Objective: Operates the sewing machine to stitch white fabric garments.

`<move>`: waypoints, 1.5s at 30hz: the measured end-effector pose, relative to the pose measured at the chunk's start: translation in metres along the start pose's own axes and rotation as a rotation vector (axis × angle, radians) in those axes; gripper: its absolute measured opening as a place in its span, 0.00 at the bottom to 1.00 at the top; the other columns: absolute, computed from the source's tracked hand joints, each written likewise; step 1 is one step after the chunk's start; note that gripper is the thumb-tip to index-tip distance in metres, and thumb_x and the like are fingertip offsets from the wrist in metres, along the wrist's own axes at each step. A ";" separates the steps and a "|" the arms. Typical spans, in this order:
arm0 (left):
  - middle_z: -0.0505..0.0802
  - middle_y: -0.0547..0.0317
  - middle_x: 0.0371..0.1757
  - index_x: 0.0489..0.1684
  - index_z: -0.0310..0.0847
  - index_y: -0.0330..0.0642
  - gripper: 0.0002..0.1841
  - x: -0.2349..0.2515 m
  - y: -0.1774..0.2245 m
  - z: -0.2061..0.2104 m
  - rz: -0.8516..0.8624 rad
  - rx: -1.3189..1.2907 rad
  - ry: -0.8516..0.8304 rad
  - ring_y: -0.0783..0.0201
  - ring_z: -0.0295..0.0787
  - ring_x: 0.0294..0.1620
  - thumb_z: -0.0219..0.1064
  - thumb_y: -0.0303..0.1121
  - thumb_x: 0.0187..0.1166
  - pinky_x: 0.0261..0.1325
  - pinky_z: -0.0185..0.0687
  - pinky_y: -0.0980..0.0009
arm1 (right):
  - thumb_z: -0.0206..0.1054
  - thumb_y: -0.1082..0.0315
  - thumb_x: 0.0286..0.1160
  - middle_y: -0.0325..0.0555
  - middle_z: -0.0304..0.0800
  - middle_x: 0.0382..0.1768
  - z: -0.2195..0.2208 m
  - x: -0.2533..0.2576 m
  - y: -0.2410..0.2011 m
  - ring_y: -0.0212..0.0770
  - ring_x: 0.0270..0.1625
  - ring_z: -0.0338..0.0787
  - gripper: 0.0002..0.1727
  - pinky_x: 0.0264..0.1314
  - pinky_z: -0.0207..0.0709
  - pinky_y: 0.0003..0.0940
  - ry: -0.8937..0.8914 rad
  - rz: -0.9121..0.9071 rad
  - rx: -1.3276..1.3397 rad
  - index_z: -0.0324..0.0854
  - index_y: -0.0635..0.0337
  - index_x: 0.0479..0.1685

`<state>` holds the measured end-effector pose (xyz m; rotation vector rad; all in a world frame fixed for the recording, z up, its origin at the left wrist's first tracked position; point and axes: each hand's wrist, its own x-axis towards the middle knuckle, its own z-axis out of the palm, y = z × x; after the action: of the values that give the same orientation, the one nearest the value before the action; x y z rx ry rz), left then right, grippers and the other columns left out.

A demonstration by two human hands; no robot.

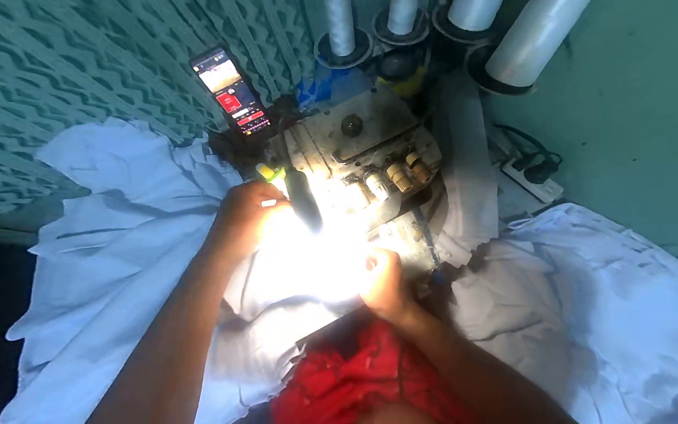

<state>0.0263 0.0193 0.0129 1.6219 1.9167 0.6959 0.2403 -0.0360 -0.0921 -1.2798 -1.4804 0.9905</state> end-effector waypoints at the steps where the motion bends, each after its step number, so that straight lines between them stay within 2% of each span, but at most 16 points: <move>1: 0.92 0.54 0.40 0.50 0.86 0.41 0.06 -0.008 -0.006 -0.005 -0.080 -0.161 -0.067 0.62 0.87 0.36 0.68 0.31 0.84 0.40 0.84 0.60 | 0.67 0.71 0.63 0.31 0.76 0.16 0.000 0.000 0.002 0.22 0.20 0.73 0.05 0.25 0.68 0.21 0.014 -0.042 -0.023 0.84 0.59 0.23; 3: 0.91 0.59 0.37 0.58 0.84 0.46 0.10 -0.034 -0.014 -0.010 -0.252 -0.459 -0.165 0.68 0.86 0.30 0.61 0.30 0.86 0.31 0.84 0.69 | 0.69 0.71 0.62 0.33 0.81 0.21 0.001 0.002 0.003 0.24 0.24 0.79 0.02 0.28 0.75 0.22 0.067 -0.115 -0.055 0.85 0.59 0.29; 5: 0.89 0.61 0.33 0.51 0.82 0.44 0.08 -0.066 -0.015 -0.005 -0.330 -0.669 -0.195 0.70 0.85 0.27 0.59 0.26 0.81 0.28 0.83 0.73 | 0.69 0.73 0.65 0.40 0.88 0.35 -0.001 0.006 -0.001 0.27 0.36 0.86 0.05 0.40 0.83 0.23 0.098 -0.200 -0.005 0.87 0.61 0.37; 8: 0.91 0.62 0.29 0.40 0.83 0.39 0.05 -0.105 -0.008 0.013 -0.179 -0.795 -0.128 0.69 0.89 0.30 0.68 0.24 0.69 0.38 0.89 0.71 | 0.61 0.74 0.72 0.50 0.92 0.53 -0.012 0.009 -0.026 0.28 0.52 0.89 0.13 0.56 0.84 0.23 -0.061 -0.249 0.125 0.91 0.68 0.43; 12: 0.93 0.69 0.36 0.35 0.90 0.45 0.07 -0.140 0.017 0.032 0.352 -0.520 0.163 0.75 0.90 0.41 0.75 0.38 0.77 0.49 0.88 0.75 | 0.61 0.54 0.87 0.30 0.84 0.37 -0.038 -0.006 -0.072 0.15 0.37 0.78 0.19 0.40 0.75 0.14 -0.302 -0.295 0.311 0.86 0.54 0.30; 16: 0.92 0.59 0.41 0.35 0.89 0.39 0.10 -0.169 0.037 0.032 0.672 -0.396 0.275 0.71 0.89 0.46 0.71 0.35 0.82 0.50 0.88 0.75 | 0.73 0.59 0.77 0.29 0.92 0.42 -0.071 -0.035 -0.091 0.17 0.40 0.86 0.08 0.43 0.83 0.15 -0.298 -0.420 0.321 0.92 0.52 0.43; 21: 0.93 0.62 0.40 0.38 0.91 0.40 0.07 -0.195 0.015 0.095 0.411 -0.366 0.269 0.75 0.89 0.36 0.70 0.33 0.80 0.41 0.89 0.79 | 0.74 0.66 0.76 0.32 0.89 0.22 -0.069 -0.077 -0.037 0.21 0.19 0.80 0.05 0.21 0.76 0.16 -0.148 -0.274 0.205 0.92 0.56 0.36; 25: 0.93 0.47 0.58 0.57 0.88 0.30 0.18 -0.218 0.002 0.136 0.288 -0.348 0.245 0.68 0.92 0.59 0.70 0.37 0.80 0.63 0.88 0.74 | 0.77 0.58 0.71 0.33 0.95 0.35 -0.057 -0.100 0.008 0.22 0.30 0.87 0.12 0.33 0.85 0.20 -0.117 -0.242 -0.085 0.93 0.56 0.42; 29: 0.89 0.41 0.69 0.61 0.89 0.32 0.19 -0.226 0.002 0.145 0.275 -0.400 0.251 0.61 0.88 0.70 0.68 0.39 0.83 0.72 0.86 0.69 | 0.74 0.66 0.70 0.41 0.96 0.45 -0.049 -0.105 0.007 0.26 0.46 0.94 0.08 0.51 0.89 0.22 -0.104 -0.268 -0.083 0.93 0.60 0.42; 31: 0.92 0.49 0.64 0.58 0.90 0.34 0.16 -0.219 0.000 0.140 0.245 -0.482 0.283 0.65 0.93 0.61 0.66 0.36 0.83 0.63 0.91 0.70 | 0.72 0.70 0.74 0.47 0.97 0.45 -0.047 -0.103 -0.005 0.31 0.50 0.95 0.07 0.56 0.88 0.24 -0.092 -0.260 -0.014 0.93 0.65 0.37; 33: 0.96 0.58 0.52 0.58 0.86 0.36 0.13 -0.206 0.002 0.128 0.084 -0.672 0.238 0.67 0.96 0.41 0.69 0.32 0.82 0.45 0.97 0.70 | 0.70 0.66 0.78 0.46 0.95 0.46 -0.046 -0.099 -0.003 0.33 0.49 0.93 0.09 0.54 0.89 0.27 -0.124 -0.322 0.085 0.92 0.63 0.37; 36: 0.94 0.52 0.37 0.45 0.88 0.34 0.08 -0.178 0.005 0.097 -0.122 -0.976 0.016 0.61 0.92 0.32 0.73 0.29 0.78 0.39 0.92 0.66 | 0.72 0.66 0.79 0.47 0.93 0.49 -0.047 -0.091 -0.015 0.34 0.45 0.92 0.09 0.48 0.90 0.27 -0.161 -0.373 0.221 0.92 0.63 0.38; 38: 0.94 0.61 0.31 0.38 0.90 0.39 0.05 -0.168 0.010 0.079 0.087 -0.808 0.091 0.70 0.90 0.32 0.73 0.32 0.77 0.39 0.89 0.73 | 0.72 0.66 0.79 0.46 0.91 0.52 -0.050 -0.081 -0.031 0.30 0.42 0.90 0.08 0.44 0.88 0.23 -0.139 -0.393 0.253 0.92 0.61 0.41; 40: 0.92 0.68 0.34 0.43 0.86 0.42 0.03 -0.167 0.023 0.055 0.377 -0.696 0.215 0.75 0.89 0.36 0.71 0.29 0.79 0.42 0.88 0.77 | 0.72 0.65 0.79 0.42 0.90 0.54 -0.057 -0.073 -0.049 0.25 0.40 0.86 0.10 0.40 0.83 0.17 -0.112 -0.406 0.291 0.92 0.58 0.51; 43: 0.96 0.59 0.49 0.65 0.77 0.36 0.14 -0.174 0.044 0.030 0.565 -0.768 0.032 0.64 0.96 0.46 0.66 0.30 0.86 0.48 0.97 0.66 | 0.71 0.65 0.79 0.33 0.90 0.35 -0.069 -0.064 -0.069 0.20 0.27 0.80 0.15 0.27 0.75 0.15 -0.174 -0.319 0.480 0.88 0.57 0.61; 45: 0.94 0.55 0.57 0.74 0.72 0.35 0.20 -0.176 0.050 0.031 0.554 -0.781 -0.127 0.62 0.96 0.50 0.61 0.37 0.90 0.47 0.98 0.64 | 0.72 0.65 0.78 0.31 0.87 0.24 -0.074 -0.061 -0.070 0.20 0.21 0.79 0.11 0.24 0.76 0.17 -0.279 -0.164 0.665 0.90 0.54 0.56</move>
<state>0.1078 -0.1462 0.0359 1.5859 0.8848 1.3154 0.2959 -0.1053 -0.0136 -0.5517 -1.2651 1.4327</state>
